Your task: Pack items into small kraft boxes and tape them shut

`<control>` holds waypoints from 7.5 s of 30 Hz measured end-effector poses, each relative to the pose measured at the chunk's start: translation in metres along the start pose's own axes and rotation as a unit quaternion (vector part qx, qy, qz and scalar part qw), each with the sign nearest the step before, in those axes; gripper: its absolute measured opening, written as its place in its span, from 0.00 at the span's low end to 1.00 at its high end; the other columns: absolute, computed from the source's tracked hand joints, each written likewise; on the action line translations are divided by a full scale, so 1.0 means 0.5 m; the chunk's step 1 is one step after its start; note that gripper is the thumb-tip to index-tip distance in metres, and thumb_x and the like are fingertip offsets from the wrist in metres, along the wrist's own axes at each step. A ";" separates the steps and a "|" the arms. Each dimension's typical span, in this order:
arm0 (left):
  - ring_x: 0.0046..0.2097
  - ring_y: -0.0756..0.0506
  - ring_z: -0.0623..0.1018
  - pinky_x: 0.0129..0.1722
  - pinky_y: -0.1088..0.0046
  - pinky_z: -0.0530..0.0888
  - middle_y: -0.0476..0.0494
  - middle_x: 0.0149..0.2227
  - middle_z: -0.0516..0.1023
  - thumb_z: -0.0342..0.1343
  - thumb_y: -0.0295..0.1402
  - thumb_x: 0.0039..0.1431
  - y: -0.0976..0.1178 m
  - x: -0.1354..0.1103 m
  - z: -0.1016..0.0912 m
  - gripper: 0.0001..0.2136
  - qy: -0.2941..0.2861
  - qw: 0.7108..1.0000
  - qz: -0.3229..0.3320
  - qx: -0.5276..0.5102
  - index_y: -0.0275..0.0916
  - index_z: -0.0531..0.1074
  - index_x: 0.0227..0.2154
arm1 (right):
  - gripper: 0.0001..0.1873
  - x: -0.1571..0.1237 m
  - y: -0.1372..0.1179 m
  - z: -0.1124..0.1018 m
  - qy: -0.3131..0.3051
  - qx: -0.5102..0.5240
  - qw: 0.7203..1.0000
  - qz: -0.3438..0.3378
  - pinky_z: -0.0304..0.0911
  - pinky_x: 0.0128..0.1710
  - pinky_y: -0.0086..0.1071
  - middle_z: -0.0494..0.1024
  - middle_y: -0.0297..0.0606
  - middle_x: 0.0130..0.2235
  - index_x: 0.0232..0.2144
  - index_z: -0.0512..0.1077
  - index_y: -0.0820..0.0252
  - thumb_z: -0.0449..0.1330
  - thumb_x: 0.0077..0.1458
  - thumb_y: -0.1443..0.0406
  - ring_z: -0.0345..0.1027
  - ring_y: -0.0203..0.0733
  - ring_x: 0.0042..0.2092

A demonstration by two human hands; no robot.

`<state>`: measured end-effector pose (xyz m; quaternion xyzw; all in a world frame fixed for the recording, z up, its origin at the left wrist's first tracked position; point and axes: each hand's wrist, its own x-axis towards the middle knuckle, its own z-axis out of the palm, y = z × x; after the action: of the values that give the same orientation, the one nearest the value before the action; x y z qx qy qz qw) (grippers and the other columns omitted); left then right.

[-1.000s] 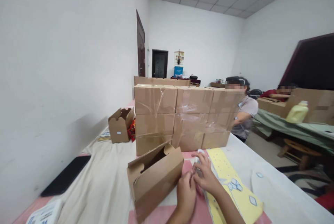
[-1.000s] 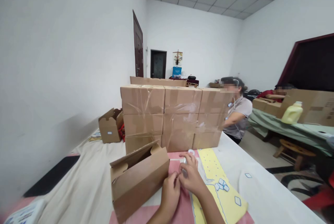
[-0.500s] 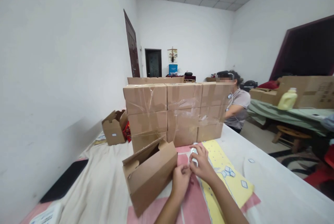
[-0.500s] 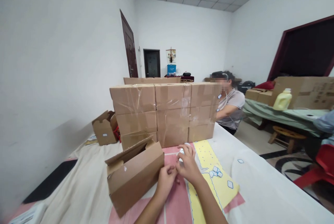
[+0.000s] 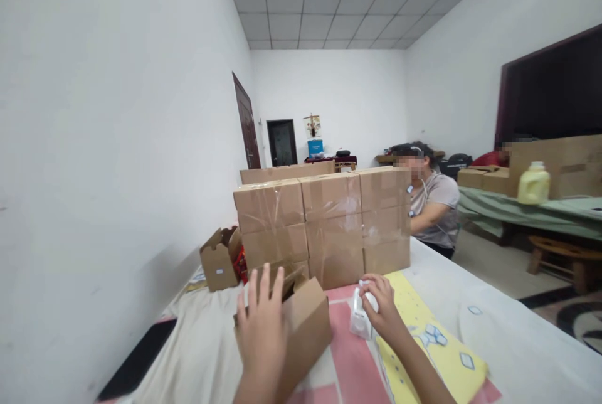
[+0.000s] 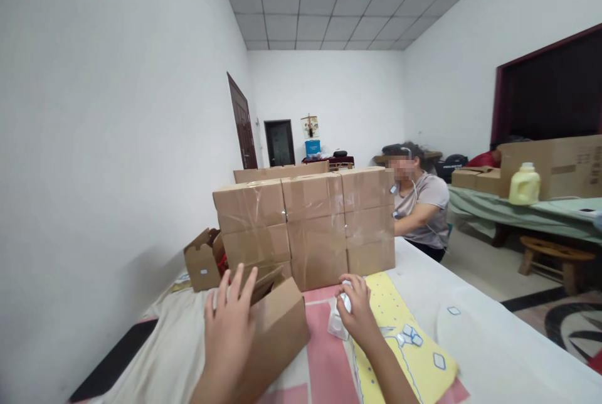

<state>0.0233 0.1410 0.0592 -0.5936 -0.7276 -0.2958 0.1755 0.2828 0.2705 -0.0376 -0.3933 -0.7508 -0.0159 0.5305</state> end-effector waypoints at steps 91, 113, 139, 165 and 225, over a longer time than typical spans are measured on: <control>0.70 0.32 0.58 0.66 0.44 0.58 0.46 0.69 0.62 0.58 0.57 0.58 -0.134 -0.038 0.022 0.29 -0.217 0.966 0.137 -0.042 0.54 0.69 0.61 | 0.67 0.178 -0.185 0.144 -0.332 0.155 0.827 0.425 0.71 0.50 0.56 0.72 0.50 0.58 0.73 0.34 0.49 0.72 0.45 0.51 0.74 0.56 0.49; 0.71 0.20 0.52 0.62 0.25 0.51 0.52 0.72 0.54 0.43 0.57 0.62 -0.141 -0.031 0.015 0.30 -0.176 0.959 0.211 -0.074 0.59 0.58 0.66 | 0.12 -0.170 0.146 -0.323 -0.142 -0.178 0.905 0.360 0.69 0.44 0.43 0.79 0.49 0.46 0.40 0.79 0.61 0.61 0.55 0.62 0.74 0.50 0.44; 0.72 0.39 0.57 0.68 0.50 0.60 0.48 0.71 0.57 0.40 0.50 0.71 0.189 -0.226 0.281 0.25 -0.346 0.785 0.457 -0.236 0.50 0.61 0.65 | 0.12 -0.132 0.196 -0.235 -0.303 -0.263 0.905 0.140 0.60 0.48 0.48 0.72 0.48 0.49 0.45 0.78 0.58 0.57 0.62 0.64 0.61 0.56 0.48; 0.69 0.38 0.62 0.66 0.50 0.62 0.45 0.69 0.63 0.47 0.48 0.68 0.187 -0.227 0.281 0.22 -0.327 0.790 0.434 -0.282 0.49 0.65 0.62 | 0.07 -0.146 0.176 -0.201 -0.253 -0.214 0.917 0.222 0.62 0.46 0.39 0.74 0.44 0.41 0.41 0.69 0.60 0.52 0.62 0.67 0.66 0.47 0.43; 0.55 0.41 0.74 0.57 0.56 0.64 0.50 0.51 0.78 0.55 0.35 0.64 0.017 0.070 0.023 0.06 -0.094 0.979 0.090 -0.157 0.46 0.78 0.35 | 0.25 0.071 -0.152 0.093 -0.150 0.566 0.788 0.187 0.63 0.58 0.46 0.73 0.40 0.57 0.50 0.52 0.47 0.63 0.58 0.60 0.68 0.43 0.59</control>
<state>0.0242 0.1759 0.0737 -0.7020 -0.6289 -0.3322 0.0365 0.1955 0.2590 0.0006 -0.1525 -0.6069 0.5710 0.5315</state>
